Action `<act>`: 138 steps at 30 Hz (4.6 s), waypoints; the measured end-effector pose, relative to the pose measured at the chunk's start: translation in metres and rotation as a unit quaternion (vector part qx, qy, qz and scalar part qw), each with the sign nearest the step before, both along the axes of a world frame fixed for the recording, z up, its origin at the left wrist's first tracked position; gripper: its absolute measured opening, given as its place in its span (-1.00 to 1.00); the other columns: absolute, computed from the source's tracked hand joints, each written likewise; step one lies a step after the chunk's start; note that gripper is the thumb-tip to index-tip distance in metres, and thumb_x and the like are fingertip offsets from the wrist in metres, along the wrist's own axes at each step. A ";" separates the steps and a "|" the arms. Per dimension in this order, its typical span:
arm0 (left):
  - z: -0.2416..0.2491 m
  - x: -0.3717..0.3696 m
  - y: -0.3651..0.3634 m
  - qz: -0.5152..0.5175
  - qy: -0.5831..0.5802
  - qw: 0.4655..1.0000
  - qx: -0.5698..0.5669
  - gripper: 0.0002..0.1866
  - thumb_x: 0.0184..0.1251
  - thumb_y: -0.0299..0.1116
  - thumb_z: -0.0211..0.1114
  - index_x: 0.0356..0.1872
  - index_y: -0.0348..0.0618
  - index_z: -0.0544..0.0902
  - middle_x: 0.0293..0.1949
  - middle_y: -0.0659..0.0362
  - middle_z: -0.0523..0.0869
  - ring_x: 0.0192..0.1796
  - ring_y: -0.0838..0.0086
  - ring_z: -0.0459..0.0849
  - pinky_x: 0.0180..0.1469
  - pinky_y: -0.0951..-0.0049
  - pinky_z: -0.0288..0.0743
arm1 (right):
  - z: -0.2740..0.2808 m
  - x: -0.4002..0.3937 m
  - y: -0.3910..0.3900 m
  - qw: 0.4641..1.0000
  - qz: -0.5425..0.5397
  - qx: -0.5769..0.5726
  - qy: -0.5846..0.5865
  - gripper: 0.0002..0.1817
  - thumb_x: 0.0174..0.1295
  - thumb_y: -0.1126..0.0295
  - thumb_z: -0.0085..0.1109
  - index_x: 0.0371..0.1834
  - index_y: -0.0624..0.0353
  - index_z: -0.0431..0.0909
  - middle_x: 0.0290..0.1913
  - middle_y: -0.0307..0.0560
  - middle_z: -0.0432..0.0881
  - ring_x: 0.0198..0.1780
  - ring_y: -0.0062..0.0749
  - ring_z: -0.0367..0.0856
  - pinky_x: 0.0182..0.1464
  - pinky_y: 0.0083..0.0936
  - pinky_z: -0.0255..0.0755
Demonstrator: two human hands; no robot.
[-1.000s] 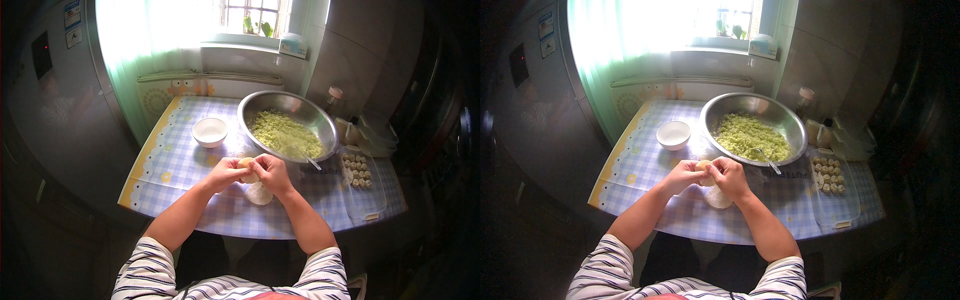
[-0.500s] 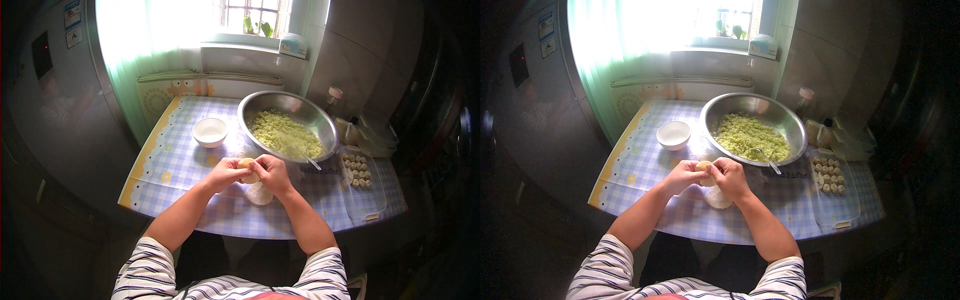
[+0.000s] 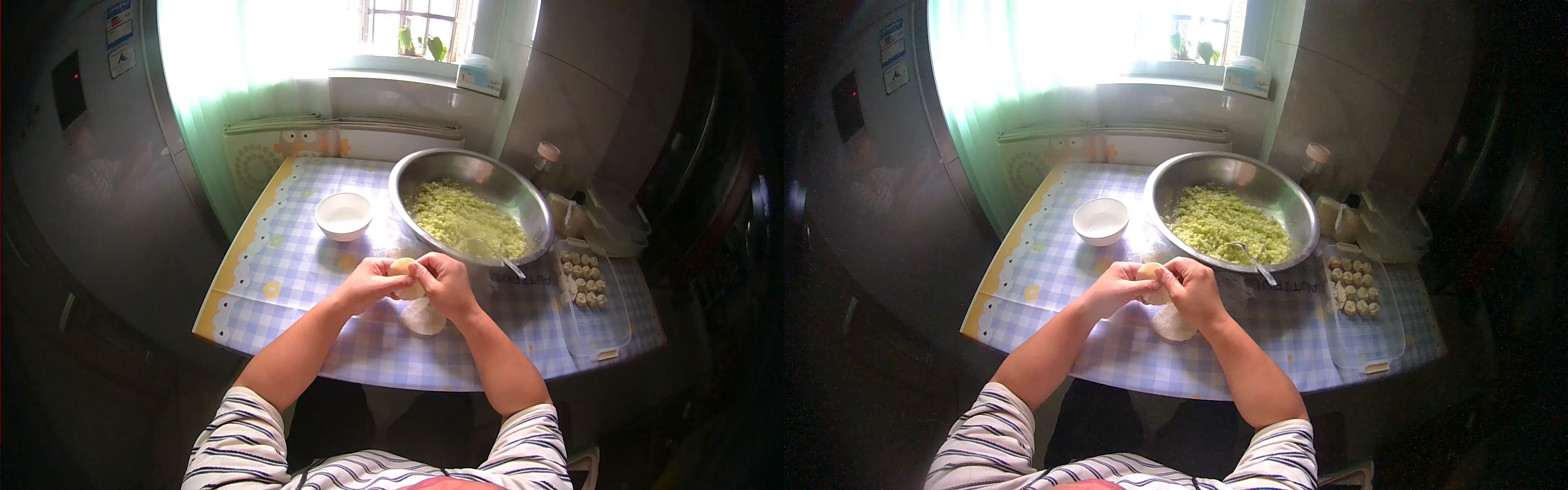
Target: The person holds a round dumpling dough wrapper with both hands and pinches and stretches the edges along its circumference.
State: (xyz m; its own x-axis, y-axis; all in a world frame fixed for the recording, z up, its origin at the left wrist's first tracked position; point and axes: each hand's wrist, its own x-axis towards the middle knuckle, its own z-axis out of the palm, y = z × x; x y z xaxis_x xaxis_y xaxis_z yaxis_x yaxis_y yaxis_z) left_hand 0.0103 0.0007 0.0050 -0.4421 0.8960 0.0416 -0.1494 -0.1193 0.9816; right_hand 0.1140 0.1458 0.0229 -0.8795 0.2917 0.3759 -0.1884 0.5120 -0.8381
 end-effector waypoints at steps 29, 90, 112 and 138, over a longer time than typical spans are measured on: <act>0.000 0.001 0.001 0.010 0.000 1.000 -0.007 -0.70 0.16 -0.23 0.35 -0.17 -0.21 0.63 -0.31 0.26 0.66 -0.31 0.66 0.58 -0.30 0.63 0.46 | 0.000 0.000 0.000 1.000 -0.008 0.010 0.006 -0.81 0.18 0.34 0.19 -0.43 0.28 0.57 -0.54 -0.22 0.57 -0.50 -0.67 0.45 -0.44 -0.65 0.35; -0.001 0.000 0.001 0.007 -0.002 1.000 -0.007 -0.70 0.16 -0.23 0.36 -0.16 -0.19 0.63 -0.31 0.27 0.66 -0.31 0.68 0.58 -0.31 0.64 0.46 | -0.002 -0.002 -0.001 1.000 -0.008 -0.023 0.013 -0.79 0.13 0.33 0.20 -0.45 0.29 0.57 -0.58 -0.05 0.57 -0.55 -0.49 0.50 -0.45 -0.54 0.38; 0.001 0.002 0.001 0.011 -0.002 1.000 -0.003 -0.70 0.17 -0.22 0.34 -0.16 -0.18 0.64 -0.29 0.28 0.66 -0.29 0.68 0.58 -0.29 0.63 0.45 | 0.001 0.000 -0.001 1.000 -0.006 -0.011 -0.002 -0.79 0.18 0.32 0.19 -0.44 0.28 0.57 -0.56 -0.20 0.56 -0.52 -0.67 0.44 -0.46 -0.66 0.33; 0.000 0.002 0.001 0.013 -0.003 1.000 -0.006 -0.68 0.14 -0.21 0.37 -0.16 -0.18 0.64 -0.30 0.29 0.66 -0.30 0.68 0.57 -0.30 0.64 0.44 | -0.001 0.000 0.001 1.000 -0.012 0.012 -0.003 -0.77 0.20 0.31 0.17 -0.42 0.29 0.56 -0.58 -0.20 0.56 -0.53 -0.67 0.44 -0.47 -0.64 0.34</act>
